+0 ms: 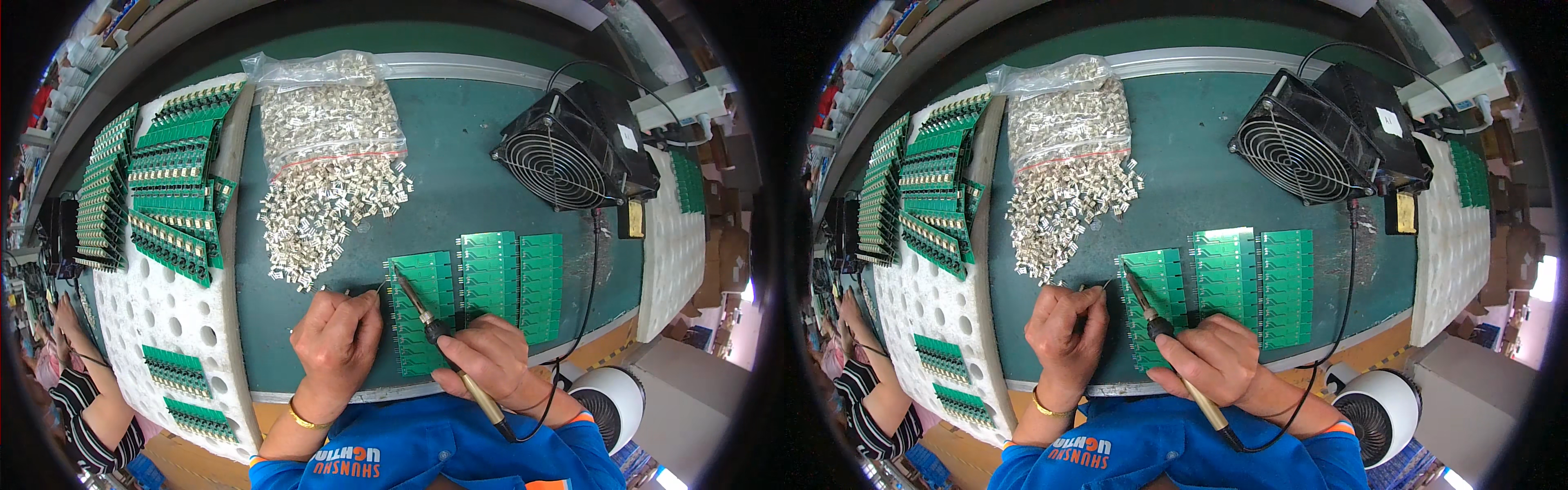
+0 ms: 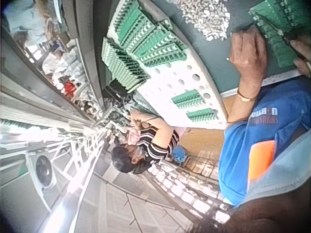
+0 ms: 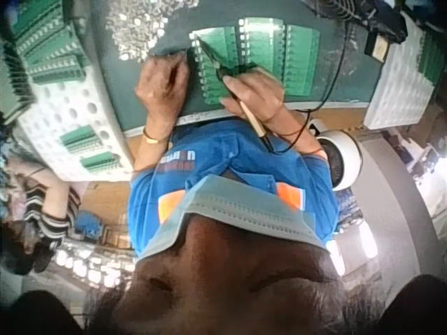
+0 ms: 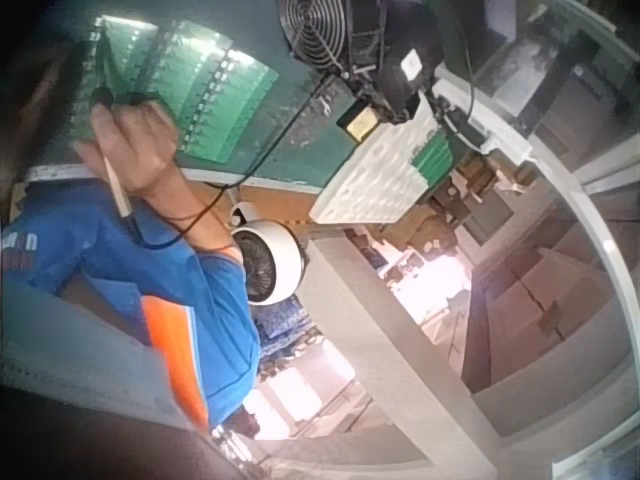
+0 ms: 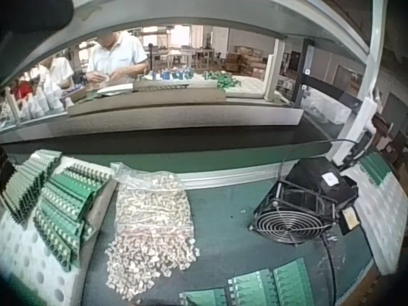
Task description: The person solders electrical connections on small green circuit board panels with a soldering iron and solder wire, using a fume extractor fan.
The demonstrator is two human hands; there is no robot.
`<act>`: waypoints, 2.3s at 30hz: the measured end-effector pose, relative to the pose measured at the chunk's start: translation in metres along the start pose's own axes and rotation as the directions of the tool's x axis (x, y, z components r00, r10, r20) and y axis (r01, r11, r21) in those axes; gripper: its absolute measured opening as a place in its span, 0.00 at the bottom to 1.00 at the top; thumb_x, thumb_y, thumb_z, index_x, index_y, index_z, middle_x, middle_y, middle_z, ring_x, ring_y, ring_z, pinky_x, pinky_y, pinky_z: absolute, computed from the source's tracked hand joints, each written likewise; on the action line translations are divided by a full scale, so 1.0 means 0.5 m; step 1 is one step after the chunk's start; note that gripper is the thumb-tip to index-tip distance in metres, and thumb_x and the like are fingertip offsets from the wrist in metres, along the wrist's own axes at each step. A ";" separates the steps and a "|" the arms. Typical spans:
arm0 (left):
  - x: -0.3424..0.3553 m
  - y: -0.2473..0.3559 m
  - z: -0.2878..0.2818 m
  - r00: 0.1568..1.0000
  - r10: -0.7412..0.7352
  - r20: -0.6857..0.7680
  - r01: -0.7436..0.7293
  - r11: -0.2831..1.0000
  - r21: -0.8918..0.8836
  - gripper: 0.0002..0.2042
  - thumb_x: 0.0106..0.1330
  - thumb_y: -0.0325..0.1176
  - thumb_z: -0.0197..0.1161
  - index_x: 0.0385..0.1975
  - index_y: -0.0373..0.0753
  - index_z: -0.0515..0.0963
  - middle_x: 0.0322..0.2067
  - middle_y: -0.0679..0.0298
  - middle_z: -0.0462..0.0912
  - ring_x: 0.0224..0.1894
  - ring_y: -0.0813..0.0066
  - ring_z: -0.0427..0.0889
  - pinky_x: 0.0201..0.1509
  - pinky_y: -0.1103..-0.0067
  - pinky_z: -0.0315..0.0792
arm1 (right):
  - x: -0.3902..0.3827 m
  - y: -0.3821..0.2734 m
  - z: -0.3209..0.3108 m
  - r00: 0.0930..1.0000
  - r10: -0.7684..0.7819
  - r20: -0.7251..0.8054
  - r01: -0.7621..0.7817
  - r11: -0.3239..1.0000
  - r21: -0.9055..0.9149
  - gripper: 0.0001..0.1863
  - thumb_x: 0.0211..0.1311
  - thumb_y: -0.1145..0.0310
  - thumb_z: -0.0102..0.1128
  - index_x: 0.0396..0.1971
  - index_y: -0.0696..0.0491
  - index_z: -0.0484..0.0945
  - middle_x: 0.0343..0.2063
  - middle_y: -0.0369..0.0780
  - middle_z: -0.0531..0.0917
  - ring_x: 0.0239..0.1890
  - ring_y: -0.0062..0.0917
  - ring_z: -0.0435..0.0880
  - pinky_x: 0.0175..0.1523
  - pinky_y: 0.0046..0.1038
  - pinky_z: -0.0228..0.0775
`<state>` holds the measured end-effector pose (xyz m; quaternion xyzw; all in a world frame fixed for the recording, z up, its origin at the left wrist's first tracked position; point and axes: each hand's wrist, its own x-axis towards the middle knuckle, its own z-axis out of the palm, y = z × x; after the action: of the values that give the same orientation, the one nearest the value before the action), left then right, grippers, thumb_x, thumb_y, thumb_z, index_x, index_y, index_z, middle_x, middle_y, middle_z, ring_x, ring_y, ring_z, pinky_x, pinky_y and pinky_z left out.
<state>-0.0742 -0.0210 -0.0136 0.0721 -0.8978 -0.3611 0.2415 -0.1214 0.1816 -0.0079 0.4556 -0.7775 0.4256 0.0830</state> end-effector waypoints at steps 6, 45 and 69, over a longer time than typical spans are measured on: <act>0.000 -0.004 0.001 1.000 0.013 -0.008 -0.013 1.000 -0.006 0.09 0.50 0.18 0.73 0.30 0.37 0.83 0.22 0.63 0.76 0.20 0.72 0.76 0.22 0.78 0.69 | 0.002 -0.001 -0.001 1.000 -0.001 0.002 0.001 1.000 -0.003 0.23 0.52 0.63 0.74 0.45 0.58 0.79 0.24 0.39 0.78 0.20 0.29 0.77 0.24 0.27 0.70; 0.001 -0.005 0.000 0.999 -0.032 -0.034 0.030 0.999 -0.042 0.08 0.52 0.16 0.71 0.28 0.34 0.82 0.21 0.64 0.74 0.20 0.78 0.71 0.22 0.82 0.63 | 0.017 0.023 0.003 0.986 0.115 -0.122 -0.100 0.987 0.127 0.14 0.61 0.67 0.67 0.40 0.61 0.80 0.22 0.42 0.79 0.20 0.31 0.79 0.24 0.29 0.71; -0.017 -0.005 -0.002 0.996 -0.084 -0.023 0.081 0.990 -0.115 0.06 0.54 0.16 0.71 0.29 0.33 0.82 0.24 0.66 0.75 0.22 0.84 0.71 0.22 0.86 0.62 | -0.015 0.003 -0.007 0.974 0.168 -0.153 -0.140 0.974 0.178 0.14 0.56 0.69 0.69 0.39 0.61 0.81 0.23 0.43 0.81 0.20 0.32 0.80 0.25 0.29 0.71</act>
<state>-0.0665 -0.0208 -0.0181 0.1004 -0.8686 -0.4204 0.2424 -0.1190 0.1893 -0.0104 0.3617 -0.7626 0.5309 0.0761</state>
